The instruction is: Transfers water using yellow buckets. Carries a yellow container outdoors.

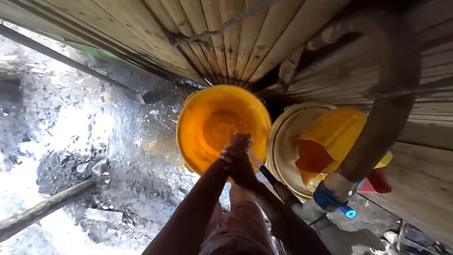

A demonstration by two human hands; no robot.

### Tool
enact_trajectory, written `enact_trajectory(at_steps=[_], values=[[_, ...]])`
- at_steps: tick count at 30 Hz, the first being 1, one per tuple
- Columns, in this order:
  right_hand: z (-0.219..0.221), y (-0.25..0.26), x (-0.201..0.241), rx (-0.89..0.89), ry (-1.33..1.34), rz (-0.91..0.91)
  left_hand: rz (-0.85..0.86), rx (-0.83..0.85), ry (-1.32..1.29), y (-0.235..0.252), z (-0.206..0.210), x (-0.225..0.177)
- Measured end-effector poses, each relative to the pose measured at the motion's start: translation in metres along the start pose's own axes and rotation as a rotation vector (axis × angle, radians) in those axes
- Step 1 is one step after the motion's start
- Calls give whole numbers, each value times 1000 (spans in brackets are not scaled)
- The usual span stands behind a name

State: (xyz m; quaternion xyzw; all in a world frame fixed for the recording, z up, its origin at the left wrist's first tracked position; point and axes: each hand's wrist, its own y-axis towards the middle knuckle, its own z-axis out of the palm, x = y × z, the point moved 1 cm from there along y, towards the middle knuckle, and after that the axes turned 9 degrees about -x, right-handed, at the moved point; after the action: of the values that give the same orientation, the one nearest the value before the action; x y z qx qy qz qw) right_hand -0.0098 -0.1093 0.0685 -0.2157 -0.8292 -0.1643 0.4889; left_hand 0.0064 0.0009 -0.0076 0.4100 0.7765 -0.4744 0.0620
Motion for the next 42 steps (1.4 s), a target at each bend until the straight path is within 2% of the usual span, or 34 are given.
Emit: enact_trajectory(at_steps=[2, 3, 6, 8, 9, 11, 14, 17, 21, 24, 27, 31, 34, 37, 42], values=[[0, -19, -16, -79, -106, 248, 5, -84, 74, -15, -3, 30], [-2, -31, -19, -119, -169, 383, -10, -176, 136, -29, -15, 41], [-12, -69, -18, -225, -154, 814, -121, -639, 210, -74, -41, 99], [-8, -84, -24, -474, -35, 1021, -324, -858, 108, -92, -55, 142], [-3, -84, -28, -568, -6, 1075, -450, -865, -11, -97, -60, 157], [11, -77, -31, -662, 13, 1138, -585, -749, -242, -102, -60, 184], [30, -76, -32, -769, 47, 1213, -585, -617, -341, -111, -52, 206], [42, -96, -27, -752, 22, 1329, -550, -611, -354, -140, -26, 219], [65, -135, -23, -684, -79, 1598, -657, -560, -463, -197, 37, 248], [76, -149, -15, -534, -268, 1584, -748, -505, -553, -226, 64, 268], [73, -142, -18, -429, -467, 1429, -767, -524, -592, -230, 65, 279], [60, -107, -27, -498, -454, 1215, -671, -471, -530, -207, 20, 273], [44, -86, -42, -526, -410, 1256, -541, -448, -482, -176, -19, 255], [32, -86, -53, -532, -319, 1267, -456, -443, -439, -153, -47, 235], [30, -94, -67, -594, -306, 1298, -405, -443, -428, -146, -60, 214]])
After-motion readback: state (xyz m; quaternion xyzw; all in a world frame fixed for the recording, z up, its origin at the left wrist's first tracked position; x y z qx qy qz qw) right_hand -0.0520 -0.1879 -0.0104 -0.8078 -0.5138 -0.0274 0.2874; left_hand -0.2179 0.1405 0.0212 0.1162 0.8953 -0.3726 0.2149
